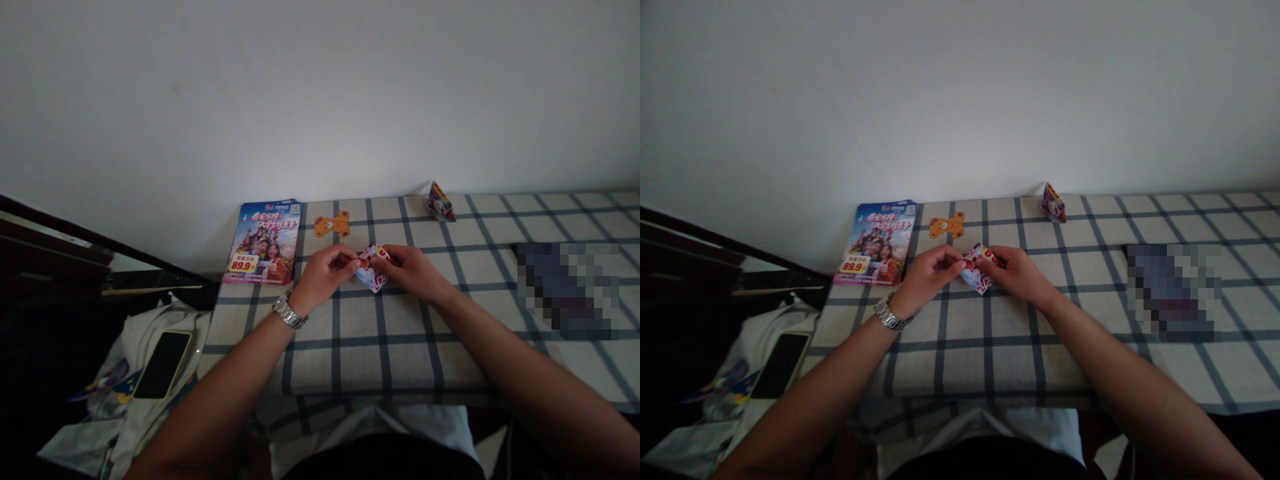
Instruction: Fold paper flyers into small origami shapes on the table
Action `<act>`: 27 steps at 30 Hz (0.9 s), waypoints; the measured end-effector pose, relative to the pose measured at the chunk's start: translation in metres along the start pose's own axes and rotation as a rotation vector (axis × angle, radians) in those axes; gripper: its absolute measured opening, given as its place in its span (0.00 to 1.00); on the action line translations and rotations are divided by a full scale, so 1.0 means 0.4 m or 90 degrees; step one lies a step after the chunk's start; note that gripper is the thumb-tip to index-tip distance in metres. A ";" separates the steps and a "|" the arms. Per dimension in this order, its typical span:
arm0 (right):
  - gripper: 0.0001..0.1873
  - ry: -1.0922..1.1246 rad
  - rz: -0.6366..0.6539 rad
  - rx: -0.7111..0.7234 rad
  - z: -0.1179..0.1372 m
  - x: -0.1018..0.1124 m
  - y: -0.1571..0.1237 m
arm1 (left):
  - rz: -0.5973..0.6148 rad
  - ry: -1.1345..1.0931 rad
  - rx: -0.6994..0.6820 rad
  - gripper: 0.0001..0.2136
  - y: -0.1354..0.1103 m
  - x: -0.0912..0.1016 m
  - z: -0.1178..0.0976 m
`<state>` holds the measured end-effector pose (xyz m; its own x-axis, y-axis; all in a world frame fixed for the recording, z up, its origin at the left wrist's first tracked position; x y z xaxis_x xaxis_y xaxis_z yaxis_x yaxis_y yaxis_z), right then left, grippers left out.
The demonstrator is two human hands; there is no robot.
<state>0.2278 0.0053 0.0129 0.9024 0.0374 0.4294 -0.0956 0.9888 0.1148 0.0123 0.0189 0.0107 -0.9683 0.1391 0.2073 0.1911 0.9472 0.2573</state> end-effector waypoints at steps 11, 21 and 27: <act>0.23 -0.013 -0.028 -0.019 0.000 0.007 0.002 | -0.041 -0.035 -0.010 0.09 -0.002 -0.004 0.006; 0.25 0.007 -0.016 -0.015 0.001 0.008 -0.002 | -0.025 -0.040 0.000 0.09 -0.005 -0.008 0.002; 0.24 -0.011 0.010 -0.010 0.004 0.011 -0.004 | -0.020 -0.005 -0.019 0.10 -0.005 -0.005 -0.006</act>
<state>0.2313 0.0037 0.0160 0.8936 0.0500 0.4460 -0.1027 0.9902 0.0946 0.0143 0.0160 0.0121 -0.9752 0.1114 0.1915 0.1648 0.9424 0.2911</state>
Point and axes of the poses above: each hand's wrist, its own y-axis towards the middle knuckle, its own x-axis out of the back of the hand, z = x × y, the point moved 2 cm from there along y, towards the middle knuckle, and after that the axes turned 14 degrees about -z, right-handed, at the moved point
